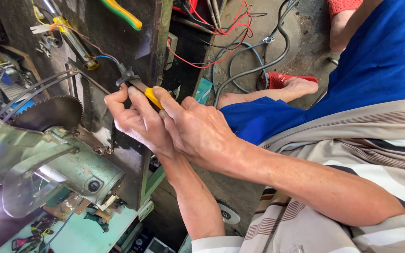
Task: The person uses a yellow utility knife to strip the black insulation from a wire, revealing the inner conductors. They then pull the insulation off and continue to trim the wire ends.
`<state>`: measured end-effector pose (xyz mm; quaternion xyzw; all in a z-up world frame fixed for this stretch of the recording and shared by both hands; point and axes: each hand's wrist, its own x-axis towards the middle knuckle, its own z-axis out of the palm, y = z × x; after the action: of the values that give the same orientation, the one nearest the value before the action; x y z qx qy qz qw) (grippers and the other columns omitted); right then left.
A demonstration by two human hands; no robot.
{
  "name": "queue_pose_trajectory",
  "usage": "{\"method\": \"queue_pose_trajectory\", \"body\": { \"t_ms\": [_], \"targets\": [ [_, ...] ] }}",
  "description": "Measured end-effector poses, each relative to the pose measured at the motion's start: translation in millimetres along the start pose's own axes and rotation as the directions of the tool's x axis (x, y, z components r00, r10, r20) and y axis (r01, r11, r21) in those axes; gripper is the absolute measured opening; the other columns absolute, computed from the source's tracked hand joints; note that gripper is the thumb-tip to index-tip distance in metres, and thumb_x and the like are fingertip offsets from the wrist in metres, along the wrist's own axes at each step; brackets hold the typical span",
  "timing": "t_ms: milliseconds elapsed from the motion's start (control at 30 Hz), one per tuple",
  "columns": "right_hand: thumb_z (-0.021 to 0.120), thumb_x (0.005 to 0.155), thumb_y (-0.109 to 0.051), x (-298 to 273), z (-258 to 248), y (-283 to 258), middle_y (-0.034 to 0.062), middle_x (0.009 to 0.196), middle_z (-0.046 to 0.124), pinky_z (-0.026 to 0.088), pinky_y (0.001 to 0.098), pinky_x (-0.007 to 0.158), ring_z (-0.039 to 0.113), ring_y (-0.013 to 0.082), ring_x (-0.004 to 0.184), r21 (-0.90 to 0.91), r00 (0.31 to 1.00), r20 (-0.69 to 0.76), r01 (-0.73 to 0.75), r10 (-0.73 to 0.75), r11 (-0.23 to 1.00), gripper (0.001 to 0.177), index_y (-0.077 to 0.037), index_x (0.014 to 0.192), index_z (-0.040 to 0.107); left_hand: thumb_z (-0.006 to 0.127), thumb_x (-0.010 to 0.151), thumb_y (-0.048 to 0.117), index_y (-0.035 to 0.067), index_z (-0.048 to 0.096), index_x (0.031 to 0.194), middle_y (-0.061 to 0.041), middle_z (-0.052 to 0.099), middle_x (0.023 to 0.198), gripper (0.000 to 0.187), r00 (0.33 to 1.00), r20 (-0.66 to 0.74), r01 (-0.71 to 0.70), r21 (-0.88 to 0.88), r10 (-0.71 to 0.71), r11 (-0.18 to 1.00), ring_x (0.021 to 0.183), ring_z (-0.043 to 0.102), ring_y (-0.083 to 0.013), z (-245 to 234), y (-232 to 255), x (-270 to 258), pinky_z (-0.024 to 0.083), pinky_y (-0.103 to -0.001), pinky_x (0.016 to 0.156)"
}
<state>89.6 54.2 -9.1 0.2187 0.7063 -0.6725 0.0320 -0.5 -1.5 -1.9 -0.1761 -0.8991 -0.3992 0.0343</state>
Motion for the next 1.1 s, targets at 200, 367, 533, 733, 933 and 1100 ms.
{"method": "queue_pose_trajectory", "body": {
  "t_ms": [200,367,533,733,933,1100],
  "targets": [
    [0.040,0.103,-0.024,15.9,-4.7,-3.7,0.0220,0.071,0.065,0.045,0.0543,0.060,0.061,0.0465,0.065,0.157,0.996,-0.039,0.082,-0.076,0.984,0.047,-0.008,0.147,0.040,0.052,0.102,0.025,0.006,0.057,0.097,-0.009,0.068,0.082,0.020,1.000,0.014,-0.023,0.132,0.021,0.991,0.072,0.065,-0.0158,-6.8,0.3,3.2,0.056,-0.029,0.065],
    [0.041,0.099,-0.015,1.5,-9.5,-4.4,0.0119,0.067,0.063,0.043,0.0464,0.056,0.057,0.0418,0.058,0.274,0.989,-0.076,0.142,-0.126,0.951,0.044,-0.005,0.141,0.040,0.053,0.100,0.025,0.009,0.051,0.090,-0.004,0.057,0.070,0.018,0.999,-0.001,0.033,0.187,-0.033,0.982,0.060,0.050,-0.0145,-5.9,8.8,4.1,0.045,-0.032,0.056],
    [0.038,0.099,-0.018,6.4,-12.7,-10.9,0.0124,0.073,0.066,0.044,0.0462,0.059,0.059,0.0403,0.061,0.373,0.998,-0.020,0.063,-0.060,0.926,0.045,-0.007,0.142,0.041,0.052,0.101,0.025,0.009,0.054,0.092,-0.004,0.059,0.073,0.019,0.999,0.030,0.022,0.150,-0.027,0.988,0.064,0.055,-0.0134,-11.2,3.4,3.2,0.048,-0.030,0.060],
    [0.028,0.100,-0.029,6.8,-18.1,-16.5,0.0097,0.081,0.067,0.046,0.0414,0.066,0.064,0.0292,0.068,0.485,0.999,0.037,-0.032,0.016,0.874,0.044,-0.012,0.135,0.050,0.052,0.100,0.030,0.009,0.055,0.094,-0.005,0.066,0.081,0.022,0.999,0.040,0.003,0.199,-0.011,0.980,0.067,0.057,-0.0134,-12.9,1.3,4.1,0.048,-0.031,0.061],
    [0.033,0.101,-0.025,14.8,-1.9,-10.1,0.0028,0.080,0.064,0.044,0.0388,0.062,0.058,0.0273,0.063,0.509,0.997,-0.044,0.084,-0.071,0.857,0.031,-0.011,0.125,0.048,0.049,0.103,0.031,0.010,0.053,0.095,-0.005,0.070,0.090,0.023,0.997,0.075,-0.050,0.225,0.034,0.973,0.070,0.060,-0.0140,-15.5,0.8,4.8,0.049,-0.030,0.062],
    [0.028,0.100,-0.030,4.5,-6.0,-13.5,0.0130,0.081,0.068,0.045,0.0432,0.066,0.064,0.0337,0.069,0.482,1.000,-0.005,0.009,-0.008,0.876,0.051,-0.009,0.143,0.044,0.050,0.102,0.030,0.009,0.056,0.100,-0.005,0.061,0.072,0.022,0.994,0.081,0.054,0.174,-0.069,0.983,0.060,0.056,-0.0126,-15.7,3.5,4.4,0.048,-0.029,0.055]
  ]
}}
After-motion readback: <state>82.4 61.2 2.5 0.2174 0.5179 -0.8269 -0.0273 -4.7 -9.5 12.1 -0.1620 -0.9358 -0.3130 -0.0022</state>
